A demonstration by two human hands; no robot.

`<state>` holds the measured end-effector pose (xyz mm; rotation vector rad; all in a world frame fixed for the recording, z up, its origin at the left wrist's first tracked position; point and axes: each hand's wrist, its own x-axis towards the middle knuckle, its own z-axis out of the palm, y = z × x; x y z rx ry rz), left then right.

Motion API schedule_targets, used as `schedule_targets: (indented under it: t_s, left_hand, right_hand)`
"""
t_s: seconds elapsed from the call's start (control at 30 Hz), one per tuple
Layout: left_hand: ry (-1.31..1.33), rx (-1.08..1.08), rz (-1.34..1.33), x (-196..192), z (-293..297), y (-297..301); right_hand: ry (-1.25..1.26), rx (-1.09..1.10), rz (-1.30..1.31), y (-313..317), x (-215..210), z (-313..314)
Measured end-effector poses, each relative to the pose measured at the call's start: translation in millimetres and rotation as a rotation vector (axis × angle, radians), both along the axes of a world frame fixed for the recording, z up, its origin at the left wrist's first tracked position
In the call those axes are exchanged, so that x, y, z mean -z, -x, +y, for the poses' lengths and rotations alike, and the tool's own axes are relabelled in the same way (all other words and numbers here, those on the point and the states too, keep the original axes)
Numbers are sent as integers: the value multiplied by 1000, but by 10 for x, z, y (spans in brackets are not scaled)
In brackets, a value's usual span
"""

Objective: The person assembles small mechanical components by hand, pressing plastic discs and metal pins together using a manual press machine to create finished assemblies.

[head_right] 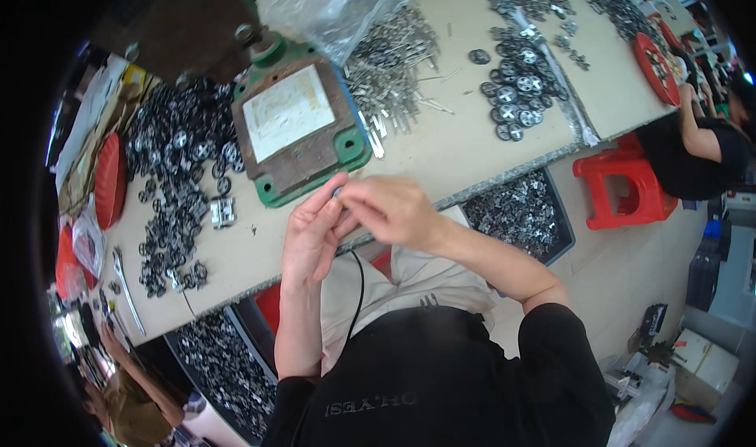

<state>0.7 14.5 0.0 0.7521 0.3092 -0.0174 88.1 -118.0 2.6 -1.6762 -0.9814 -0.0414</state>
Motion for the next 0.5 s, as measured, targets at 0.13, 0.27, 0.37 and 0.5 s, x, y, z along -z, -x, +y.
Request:
schedule_targets:
  t_s: [0.13, 0.27, 0.37, 0.5]
  left_hand:
    - [31, 35, -2, -12, -37, -13]
    - [67, 30, -32, -44, -53, -46]
    - [76, 30, -37, 13, -46, -74]
    - [134, 30, -51, 54, 1, -102]
  right_hand:
    - [-101, 10, -57, 16, -30, -33]
    - [-23, -35, 97, -31, -145, -103]
    - [10, -93, 146, -104, -230, -140]
    - [74, -263, 460, -351, -492, -212]
